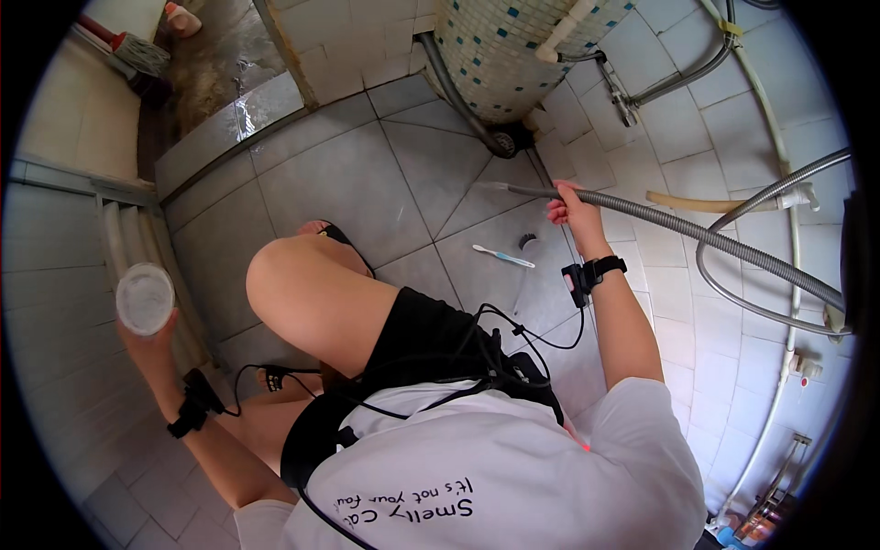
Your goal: The person is scrubbing bathroom wall tiles with a toothbrush.
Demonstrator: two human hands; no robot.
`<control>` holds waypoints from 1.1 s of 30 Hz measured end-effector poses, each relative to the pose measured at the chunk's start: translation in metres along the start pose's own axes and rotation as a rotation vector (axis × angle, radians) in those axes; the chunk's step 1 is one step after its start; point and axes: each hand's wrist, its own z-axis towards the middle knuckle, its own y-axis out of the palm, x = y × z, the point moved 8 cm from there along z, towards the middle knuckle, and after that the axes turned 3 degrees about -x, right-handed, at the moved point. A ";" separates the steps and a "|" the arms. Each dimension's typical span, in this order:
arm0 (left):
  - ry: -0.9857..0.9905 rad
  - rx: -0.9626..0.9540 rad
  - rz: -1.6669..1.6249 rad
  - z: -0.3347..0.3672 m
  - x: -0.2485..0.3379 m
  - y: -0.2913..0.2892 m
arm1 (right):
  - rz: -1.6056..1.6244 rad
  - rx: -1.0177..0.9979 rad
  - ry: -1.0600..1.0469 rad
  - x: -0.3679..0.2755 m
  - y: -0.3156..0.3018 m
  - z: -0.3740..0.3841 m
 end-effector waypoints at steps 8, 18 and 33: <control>0.047 0.007 0.019 0.001 0.007 -0.003 | 0.110 -0.209 -0.247 -0.094 0.093 0.019; 0.048 0.022 0.020 -0.001 0.002 -0.012 | 0.359 -0.040 -0.519 -0.154 0.086 0.070; 0.040 0.004 -0.040 -0.002 0.016 -0.003 | 0.346 0.074 -0.300 -0.089 0.034 0.073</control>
